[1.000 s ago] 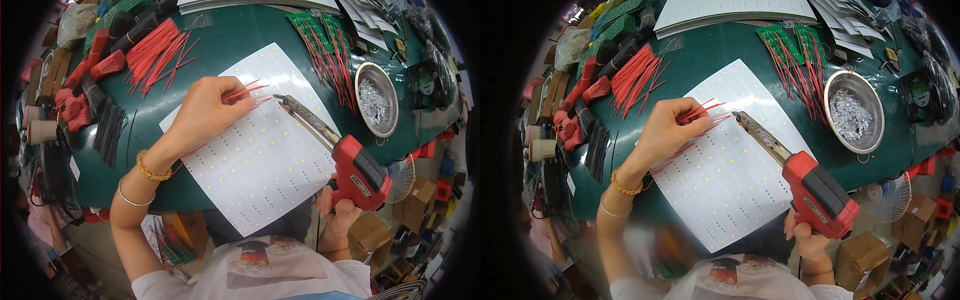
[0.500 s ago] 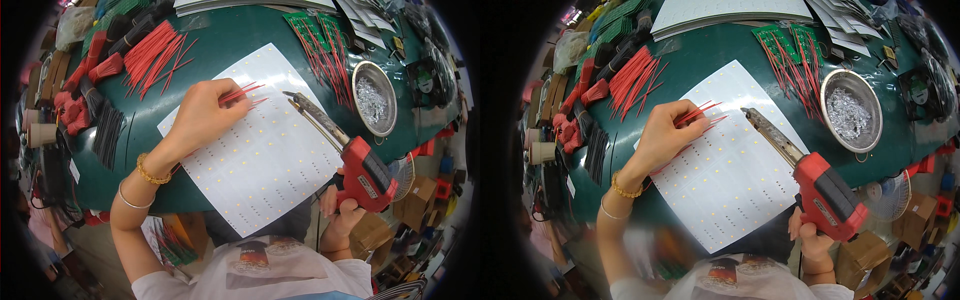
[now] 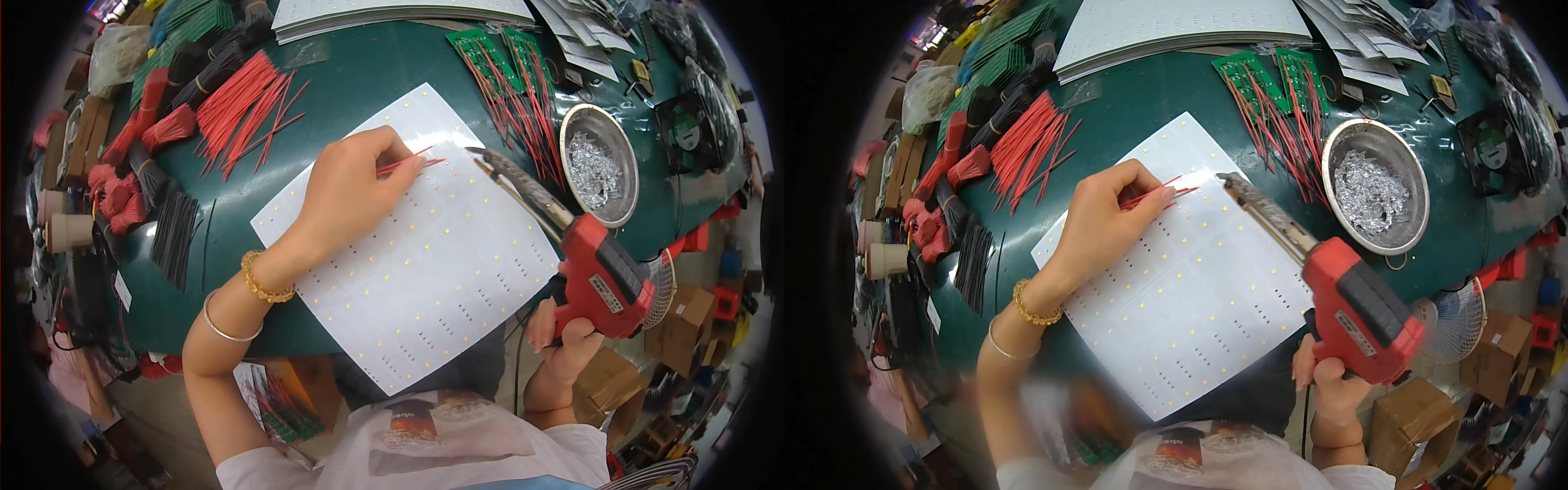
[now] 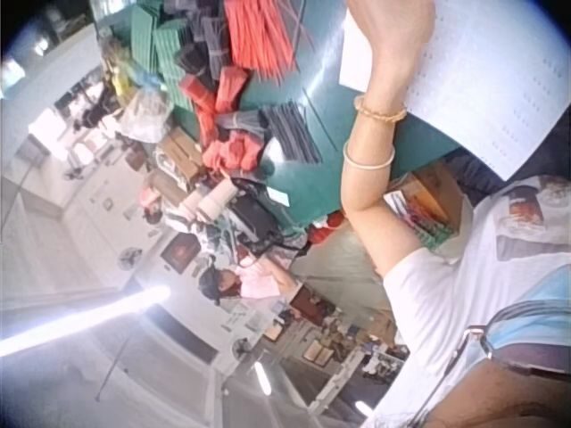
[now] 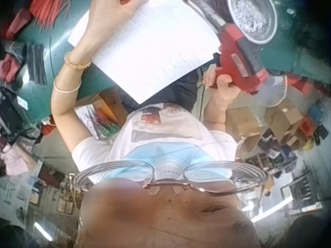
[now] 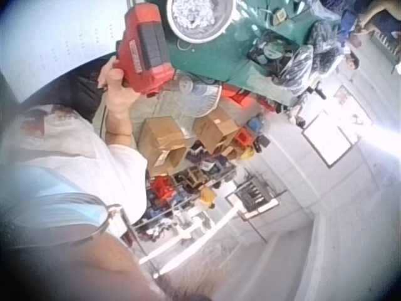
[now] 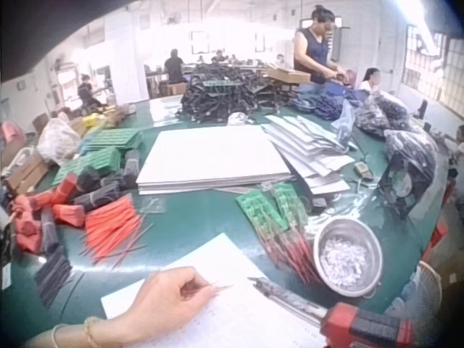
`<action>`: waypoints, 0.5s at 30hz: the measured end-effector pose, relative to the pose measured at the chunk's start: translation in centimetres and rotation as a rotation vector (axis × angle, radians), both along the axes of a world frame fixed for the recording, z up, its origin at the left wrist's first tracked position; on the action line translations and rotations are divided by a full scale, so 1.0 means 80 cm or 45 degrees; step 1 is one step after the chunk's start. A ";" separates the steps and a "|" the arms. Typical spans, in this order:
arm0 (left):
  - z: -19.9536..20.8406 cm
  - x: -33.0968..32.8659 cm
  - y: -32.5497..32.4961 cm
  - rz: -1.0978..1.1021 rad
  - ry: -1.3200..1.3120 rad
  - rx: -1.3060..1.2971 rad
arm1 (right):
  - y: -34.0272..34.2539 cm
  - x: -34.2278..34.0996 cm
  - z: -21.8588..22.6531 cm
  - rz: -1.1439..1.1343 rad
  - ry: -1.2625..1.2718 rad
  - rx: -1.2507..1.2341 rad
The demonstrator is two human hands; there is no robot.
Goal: The person solders wires onto an LED board using a soldering iron, attaches wires from small circuit boards to the panel, and then replaces it with a new board to solder additional wires.
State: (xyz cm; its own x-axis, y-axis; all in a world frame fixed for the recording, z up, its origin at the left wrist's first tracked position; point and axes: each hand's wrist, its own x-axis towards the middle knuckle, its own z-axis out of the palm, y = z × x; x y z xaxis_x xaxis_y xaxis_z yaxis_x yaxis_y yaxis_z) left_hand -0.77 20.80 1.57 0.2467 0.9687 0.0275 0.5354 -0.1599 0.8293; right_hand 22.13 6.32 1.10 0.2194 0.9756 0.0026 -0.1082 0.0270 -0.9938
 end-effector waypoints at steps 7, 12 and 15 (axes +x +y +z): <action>-0.010 0.003 -0.004 0.024 0.017 0.080 | 0.004 0.001 -0.006 0.090 0.031 -0.036; -0.013 0.005 -0.006 0.041 0.037 0.135 | 0.002 0.005 -0.008 0.100 -0.082 -0.077; -0.013 0.005 -0.007 0.040 0.022 0.176 | 0.002 -0.002 -0.003 0.058 -0.083 -0.052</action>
State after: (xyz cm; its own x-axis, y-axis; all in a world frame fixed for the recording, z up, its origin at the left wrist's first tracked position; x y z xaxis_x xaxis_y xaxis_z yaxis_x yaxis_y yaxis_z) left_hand -0.35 20.23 0.53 0.2176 0.9633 0.1571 0.5563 -0.2547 0.7910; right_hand 21.98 6.46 0.86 0.1752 0.9842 -0.0249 -0.0437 -0.0175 -0.9989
